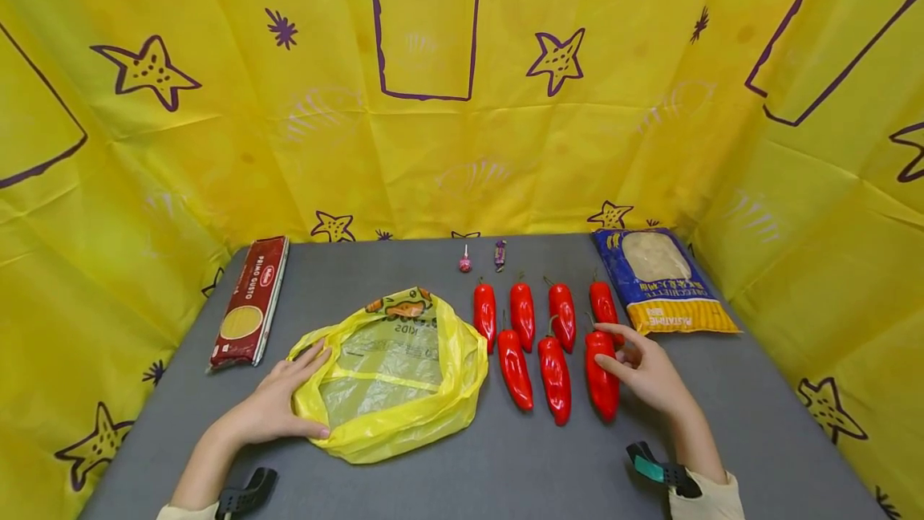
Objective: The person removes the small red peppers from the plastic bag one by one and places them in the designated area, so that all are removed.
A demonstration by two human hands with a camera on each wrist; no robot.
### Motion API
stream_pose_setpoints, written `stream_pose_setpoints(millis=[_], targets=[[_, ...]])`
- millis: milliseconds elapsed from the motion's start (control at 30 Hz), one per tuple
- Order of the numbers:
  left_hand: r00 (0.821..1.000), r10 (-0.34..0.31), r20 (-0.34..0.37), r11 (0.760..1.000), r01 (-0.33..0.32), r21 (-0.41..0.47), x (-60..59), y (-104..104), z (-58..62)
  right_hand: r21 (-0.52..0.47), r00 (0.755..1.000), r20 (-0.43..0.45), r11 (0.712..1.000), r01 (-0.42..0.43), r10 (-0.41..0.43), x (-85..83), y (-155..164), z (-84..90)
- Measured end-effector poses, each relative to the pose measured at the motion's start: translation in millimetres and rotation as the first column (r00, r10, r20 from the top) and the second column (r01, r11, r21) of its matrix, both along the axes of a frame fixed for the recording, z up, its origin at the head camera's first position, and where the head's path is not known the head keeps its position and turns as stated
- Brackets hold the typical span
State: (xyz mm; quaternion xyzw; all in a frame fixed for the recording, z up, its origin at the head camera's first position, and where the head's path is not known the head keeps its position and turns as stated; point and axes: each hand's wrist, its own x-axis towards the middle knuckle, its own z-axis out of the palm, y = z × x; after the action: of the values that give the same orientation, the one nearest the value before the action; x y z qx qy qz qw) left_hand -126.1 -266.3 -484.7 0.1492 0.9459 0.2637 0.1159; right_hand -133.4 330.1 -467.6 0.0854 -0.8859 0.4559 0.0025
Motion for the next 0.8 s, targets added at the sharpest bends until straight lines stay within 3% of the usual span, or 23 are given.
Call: stream_pose_setpoints(millis=[267,500,800], targets=[[1.0,-0.009,-0.017,1.0,0.009,0.004,0.9,0.7,-0.1,-0.047,0.999,0.038,0.999,0.028,-0.026,2.2,-0.6,-15.9],[1.0,-0.011,-0.013,1.0,0.011,0.016,2.7,1.9,-0.1,-0.011,0.997,0.025,0.997,0.079,-0.079,1.3,-3.1,-24.2],[1.0,-0.013,-0.028,1.0,0.013,0.017,1.4,-0.3,0.1,0.028,0.988,-0.122,0.994,0.102,-0.098,-0.4,-8.7,-30.4]])
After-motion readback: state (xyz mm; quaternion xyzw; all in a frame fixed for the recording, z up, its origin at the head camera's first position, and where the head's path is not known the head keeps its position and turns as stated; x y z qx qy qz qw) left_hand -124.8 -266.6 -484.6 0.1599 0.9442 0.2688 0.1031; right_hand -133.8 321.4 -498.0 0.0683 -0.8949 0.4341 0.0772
